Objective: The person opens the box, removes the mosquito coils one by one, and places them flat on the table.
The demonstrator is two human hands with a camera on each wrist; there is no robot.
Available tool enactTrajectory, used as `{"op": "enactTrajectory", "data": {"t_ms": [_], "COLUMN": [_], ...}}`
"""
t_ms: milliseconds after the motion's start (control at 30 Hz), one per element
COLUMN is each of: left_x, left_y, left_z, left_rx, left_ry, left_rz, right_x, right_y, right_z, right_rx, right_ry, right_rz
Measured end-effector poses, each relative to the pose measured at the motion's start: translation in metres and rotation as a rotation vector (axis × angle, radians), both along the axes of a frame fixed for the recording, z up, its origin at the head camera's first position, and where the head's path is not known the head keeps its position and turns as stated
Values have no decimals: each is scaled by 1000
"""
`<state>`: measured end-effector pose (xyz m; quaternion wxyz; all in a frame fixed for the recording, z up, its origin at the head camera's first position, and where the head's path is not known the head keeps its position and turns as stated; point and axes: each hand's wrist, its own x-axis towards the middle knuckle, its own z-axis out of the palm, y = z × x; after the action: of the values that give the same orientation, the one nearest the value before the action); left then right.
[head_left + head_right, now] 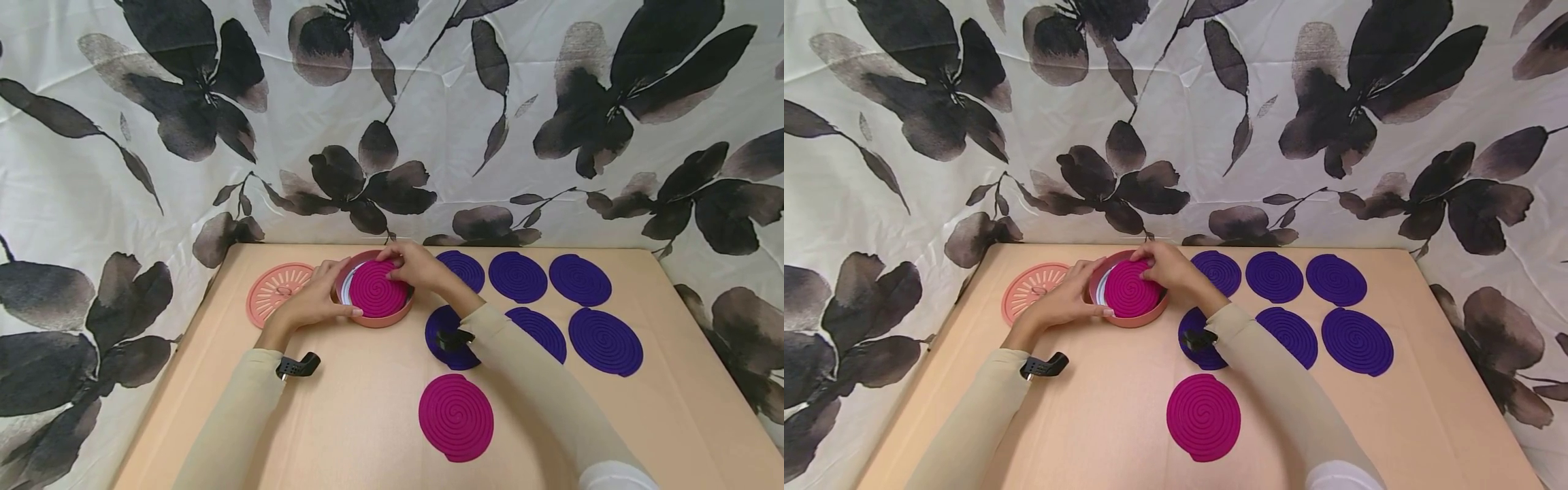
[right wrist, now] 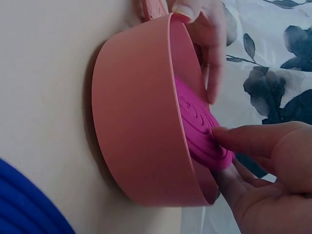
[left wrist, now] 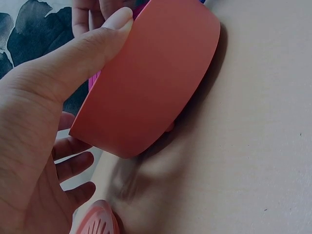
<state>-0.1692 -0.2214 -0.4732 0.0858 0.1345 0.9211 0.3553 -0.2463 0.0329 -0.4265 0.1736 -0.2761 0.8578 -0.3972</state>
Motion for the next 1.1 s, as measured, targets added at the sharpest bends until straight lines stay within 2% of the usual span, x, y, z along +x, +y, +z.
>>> {"op": "enactTrajectory", "data": {"t_ms": [367, 533, 767, 1100], "left_x": [0, 0, 3, 9], "left_y": [-1, -1, -3, -8], "left_z": [0, 0, 0, 3], "left_rx": [2, -3, 8, 15], "left_ry": [-6, -4, 1, 2], "left_rz": [-1, 2, -14, -41], "right_x": [8, 14, 23, 34], "right_y": [23, 27, 27, 33], "right_z": [-2, -4, -6, -3], "right_rx": [-17, -16, -120, -308], "right_ry": [-48, -23, -14, -146], "right_rz": [98, 110, 34, -49]}}
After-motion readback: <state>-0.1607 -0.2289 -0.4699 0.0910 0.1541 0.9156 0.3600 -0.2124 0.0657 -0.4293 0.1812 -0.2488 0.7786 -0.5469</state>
